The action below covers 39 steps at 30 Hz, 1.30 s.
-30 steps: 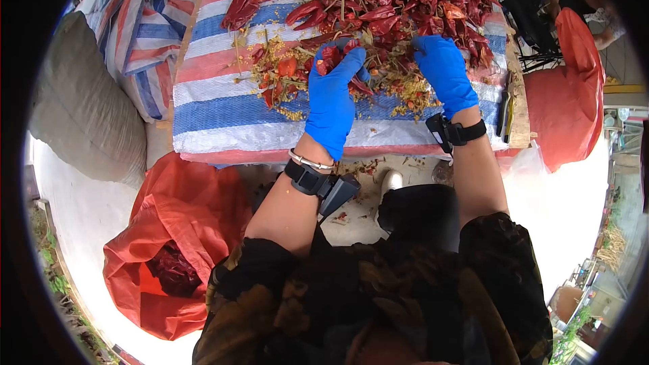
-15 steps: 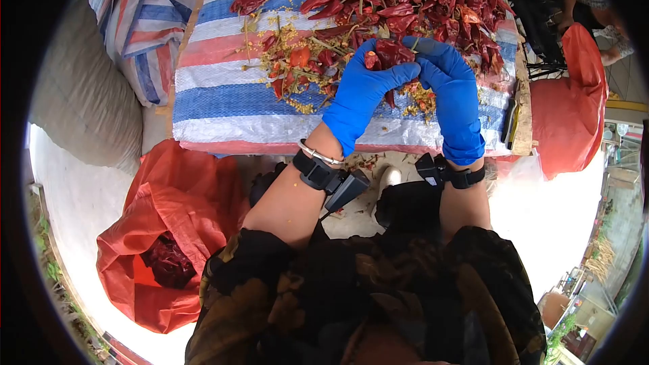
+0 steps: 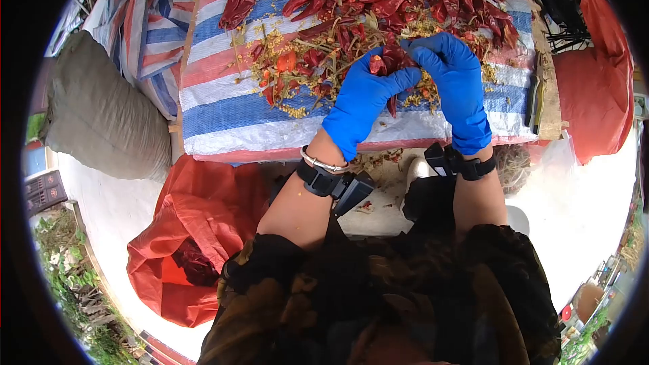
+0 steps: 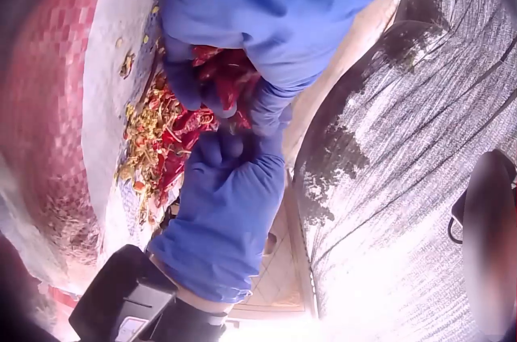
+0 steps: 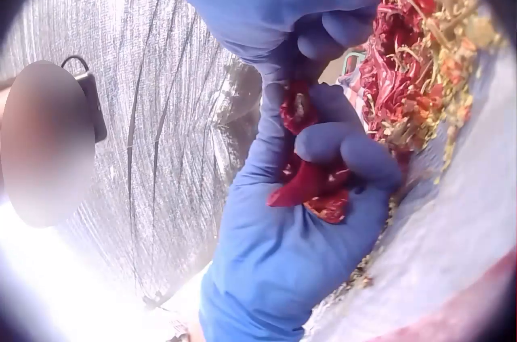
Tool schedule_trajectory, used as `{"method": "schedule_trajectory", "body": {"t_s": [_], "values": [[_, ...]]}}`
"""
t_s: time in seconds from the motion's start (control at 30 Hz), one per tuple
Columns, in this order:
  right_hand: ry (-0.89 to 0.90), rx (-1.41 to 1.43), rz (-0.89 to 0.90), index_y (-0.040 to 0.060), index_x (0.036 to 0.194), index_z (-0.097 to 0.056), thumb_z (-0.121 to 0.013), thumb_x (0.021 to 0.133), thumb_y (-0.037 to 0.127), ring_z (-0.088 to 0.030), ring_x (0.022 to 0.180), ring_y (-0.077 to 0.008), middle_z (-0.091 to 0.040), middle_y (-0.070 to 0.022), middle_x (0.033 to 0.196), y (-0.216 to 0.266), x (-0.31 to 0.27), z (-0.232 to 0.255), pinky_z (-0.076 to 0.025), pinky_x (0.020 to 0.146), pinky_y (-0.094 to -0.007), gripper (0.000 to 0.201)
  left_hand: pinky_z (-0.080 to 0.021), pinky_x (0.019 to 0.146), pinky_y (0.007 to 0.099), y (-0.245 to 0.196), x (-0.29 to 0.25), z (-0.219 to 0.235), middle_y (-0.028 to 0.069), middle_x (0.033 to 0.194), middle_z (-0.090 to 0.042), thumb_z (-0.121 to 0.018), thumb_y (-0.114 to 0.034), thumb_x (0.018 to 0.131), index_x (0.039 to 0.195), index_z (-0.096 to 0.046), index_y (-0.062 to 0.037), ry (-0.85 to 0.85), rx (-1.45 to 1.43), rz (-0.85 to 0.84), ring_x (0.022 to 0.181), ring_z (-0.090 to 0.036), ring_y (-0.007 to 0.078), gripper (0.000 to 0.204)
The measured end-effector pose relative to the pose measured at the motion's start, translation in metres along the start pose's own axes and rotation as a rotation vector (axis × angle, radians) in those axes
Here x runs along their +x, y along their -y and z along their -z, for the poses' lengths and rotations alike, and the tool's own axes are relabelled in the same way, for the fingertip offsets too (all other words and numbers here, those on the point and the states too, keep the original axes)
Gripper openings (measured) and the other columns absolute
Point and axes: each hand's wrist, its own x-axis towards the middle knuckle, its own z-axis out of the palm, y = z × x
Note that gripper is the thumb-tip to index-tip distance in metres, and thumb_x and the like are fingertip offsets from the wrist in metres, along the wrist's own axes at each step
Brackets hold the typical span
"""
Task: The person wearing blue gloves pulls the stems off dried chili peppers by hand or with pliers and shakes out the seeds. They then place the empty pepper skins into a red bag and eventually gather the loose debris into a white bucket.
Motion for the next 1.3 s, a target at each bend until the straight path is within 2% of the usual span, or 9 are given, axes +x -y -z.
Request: {"method": "schedule_trajectory", "body": {"t_s": [0.17, 0.27, 0.33, 0.57, 0.67, 0.73, 0.77, 0.9, 1.3], "values": [[-0.048, -0.017, -0.030, -0.0005, 0.088, -0.060, -0.059, 0.081, 0.010, -0.053, 0.071, -0.0074, -0.061, -0.0034, 0.079, 0.000, -0.004, 0.011, -0.043, 0.066, -0.0213, 0.012, -0.049, 0.064, 0.0239, 0.003, -0.002, -0.008, 0.0054, 0.091, -0.061, -0.067, -0.009, 0.076, 0.102, -0.056, -0.0031, 0.046, -0.209, -0.023, 0.080, -0.059, 0.0124, 0.030], [0.017, 0.100, -0.270, 0.0014, 0.086, -0.060, -0.056, 0.085, 0.018, -0.047, 0.059, -0.0036, -0.060, -0.0008, 0.075, 0.006, -0.006, 0.014, -0.036, 0.052, -0.0181, 0.017, -0.049, 0.070, 0.0256, 0.008, -0.002, -0.009, 0.0071, 0.092, -0.061, -0.062, -0.006, 0.078, 0.103, -0.055, -0.0006, 0.101, -0.314, -0.053, 0.082, -0.059, 0.0145, 0.026], [0.045, 0.456, -0.414, 0.0029, 0.086, -0.060, -0.054, 0.087, 0.024, -0.035, 0.050, -0.0018, -0.052, 0.0043, 0.064, 0.007, -0.009, 0.011, -0.026, 0.044, -0.0174, 0.022, -0.049, 0.073, 0.0266, 0.007, -0.002, -0.009, 0.0079, 0.093, -0.061, -0.060, -0.004, 0.079, 0.103, -0.055, 0.0005, 0.153, -0.336, -0.099, 0.083, -0.060, 0.0157, 0.024], [0.343, 1.233, -0.605, 0.0015, 0.086, -0.059, -0.053, 0.087, 0.025, -0.025, 0.046, -0.0022, -0.033, 0.0085, 0.055, -0.018, 0.000, 0.025, -0.021, 0.041, -0.0183, 0.024, -0.046, 0.076, 0.0279, 0.005, -0.010, -0.005, 0.0083, 0.093, -0.060, -0.062, -0.006, 0.078, 0.103, -0.054, 0.0003, 0.287, -0.343, -0.036, 0.084, -0.057, 0.0170, 0.027], [0.080, 0.948, -0.520, 0.0034, 0.080, -0.058, -0.052, 0.087, 0.023, -0.029, 0.048, -0.0023, -0.045, 0.0056, 0.061, -0.001, 0.001, 0.027, -0.023, 0.043, -0.0171, 0.021, -0.047, 0.075, 0.0311, 0.012, -0.008, -0.002, 0.0096, 0.092, -0.060, -0.061, -0.006, 0.079, 0.103, -0.054, -0.0001, 0.238, -0.338, -0.048, 0.084, -0.058, 0.0189, 0.026], [-0.217, -0.056, -0.205, 0.0037, 0.080, -0.059, -0.056, 0.084, 0.019, -0.040, 0.053, -0.0045, -0.055, 0.0023, 0.071, 0.016, 0.002, 0.027, -0.032, 0.050, -0.0177, 0.016, -0.048, 0.075, 0.0332, 0.010, -0.006, -0.002, 0.0107, 0.092, -0.061, -0.059, -0.007, 0.080, 0.103, -0.054, -0.0004, 0.146, -0.307, -0.105, 0.084, -0.058, 0.0204, 0.025], [-0.162, -0.290, -0.133, 0.0034, 0.092, -0.062, -0.061, 0.079, 0.013, -0.053, 0.071, -0.0116, -0.060, -0.0054, 0.094, 0.000, 0.005, 0.043, -0.041, 0.067, -0.0222, 0.016, -0.049, 0.075, 0.0345, 0.007, -0.005, -0.001, 0.0119, 0.093, -0.061, -0.058, -0.007, 0.081, 0.103, -0.054, -0.0005, 0.136, -0.356, -0.075, 0.085, -0.059, 0.0216, 0.024], [-0.089, -1.077, 0.179, 0.0117, 0.115, -0.056, -0.066, 0.072, 0.013, -0.048, 0.108, -0.0282, -0.049, -0.0174, 0.118, 0.016, 0.001, 0.050, -0.041, 0.087, -0.0348, 0.044, -0.052, 0.070, 0.0356, -0.007, -0.005, 0.004, 0.0114, 0.091, -0.061, -0.056, -0.005, 0.082, 0.102, -0.052, -0.0035, 0.052, -0.488, -0.067, 0.082, -0.060, 0.0213, 0.021], [0.416, -1.139, 0.457, 0.0198, 0.128, -0.039, -0.049, 0.072, -0.001, -0.051, 0.101, -0.0311, -0.046, -0.0149, 0.123, 0.010, 0.082, -0.011, -0.043, 0.087, -0.0379, 0.060, -0.050, 0.066, 0.0347, -0.013, 0.002, 0.019, 0.0102, 0.089, -0.060, -0.053, -0.002, 0.080, 0.102, -0.053, -0.0020, -0.216, -0.589, -0.204, 0.075, -0.060, 0.0219, 0.022]]}}
